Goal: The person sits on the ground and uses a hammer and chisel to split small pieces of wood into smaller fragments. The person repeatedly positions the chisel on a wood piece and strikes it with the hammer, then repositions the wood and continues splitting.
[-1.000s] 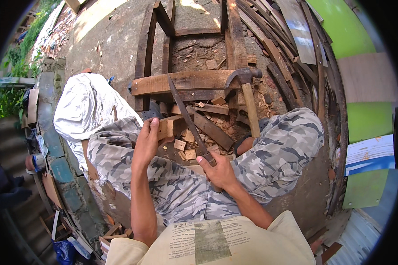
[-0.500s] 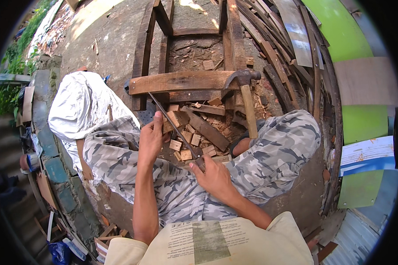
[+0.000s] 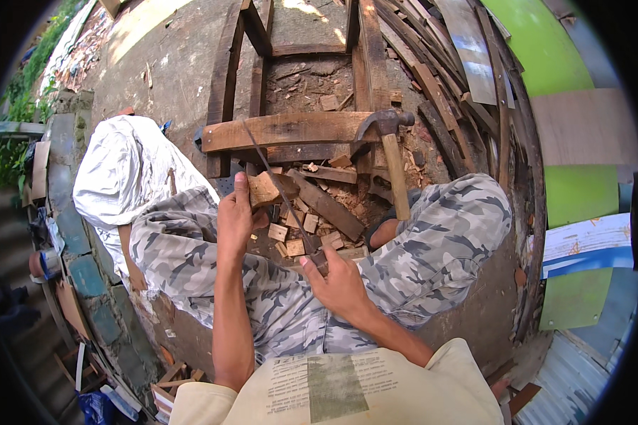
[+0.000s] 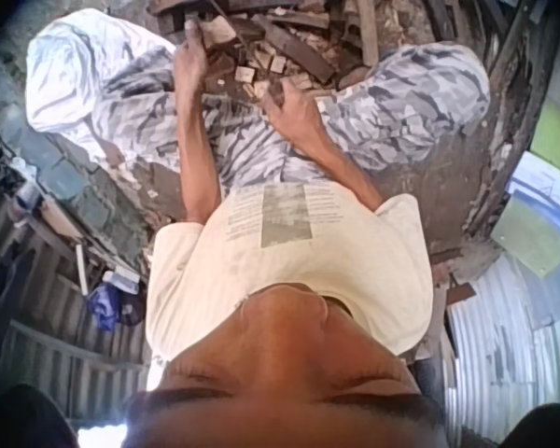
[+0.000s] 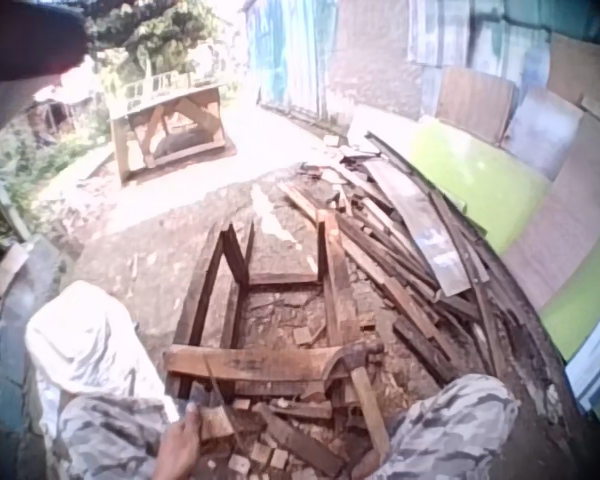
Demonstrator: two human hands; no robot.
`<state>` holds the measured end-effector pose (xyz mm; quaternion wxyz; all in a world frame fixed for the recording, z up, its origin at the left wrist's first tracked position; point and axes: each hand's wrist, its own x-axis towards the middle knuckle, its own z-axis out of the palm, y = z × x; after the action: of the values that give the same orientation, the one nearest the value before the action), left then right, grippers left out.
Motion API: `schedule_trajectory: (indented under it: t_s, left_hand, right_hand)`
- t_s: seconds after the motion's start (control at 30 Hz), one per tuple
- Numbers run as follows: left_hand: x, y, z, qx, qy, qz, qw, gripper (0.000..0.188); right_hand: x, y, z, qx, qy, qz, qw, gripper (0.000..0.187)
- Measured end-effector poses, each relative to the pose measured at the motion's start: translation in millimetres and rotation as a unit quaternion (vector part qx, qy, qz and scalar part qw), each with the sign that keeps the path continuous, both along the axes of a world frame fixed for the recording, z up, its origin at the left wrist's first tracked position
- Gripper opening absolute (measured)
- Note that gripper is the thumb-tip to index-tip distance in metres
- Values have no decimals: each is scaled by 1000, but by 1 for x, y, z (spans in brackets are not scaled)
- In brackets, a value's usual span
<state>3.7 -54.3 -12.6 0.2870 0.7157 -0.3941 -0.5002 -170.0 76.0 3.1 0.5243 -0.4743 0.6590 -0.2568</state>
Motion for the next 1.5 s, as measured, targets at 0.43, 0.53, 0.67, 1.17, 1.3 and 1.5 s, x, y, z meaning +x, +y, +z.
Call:
schedule_trajectory:
  t_s: [0.43,0.53,0.67,1.17,1.3,1.5]
  left_hand:
    - [9,-4,7,46,-63,-3,997,89]
    - [19,-7,-2,32,-62,-4,998,88]
    - [18,-6,-5,38,-68,-1,997,88]
    - [13,-3,-7,-4,-114,10,993,84]
    - [24,-2,-16,-23,-62,24,998,82]
    - [10,-5,-1,-19,-76,35,996,77]
  right_hand:
    - [-4,-3,4,3,134,50,990,42]
    - [-9,-2,9,-58,23,-33,998,42]
    - [-5,0,12,-30,-76,-36,996,43]
    - [-1,5,-18,-8,17,54,998,42]
    - [0,-3,9,-35,-31,3,999,42]
    - [6,2,-16,9,49,73,996,48]
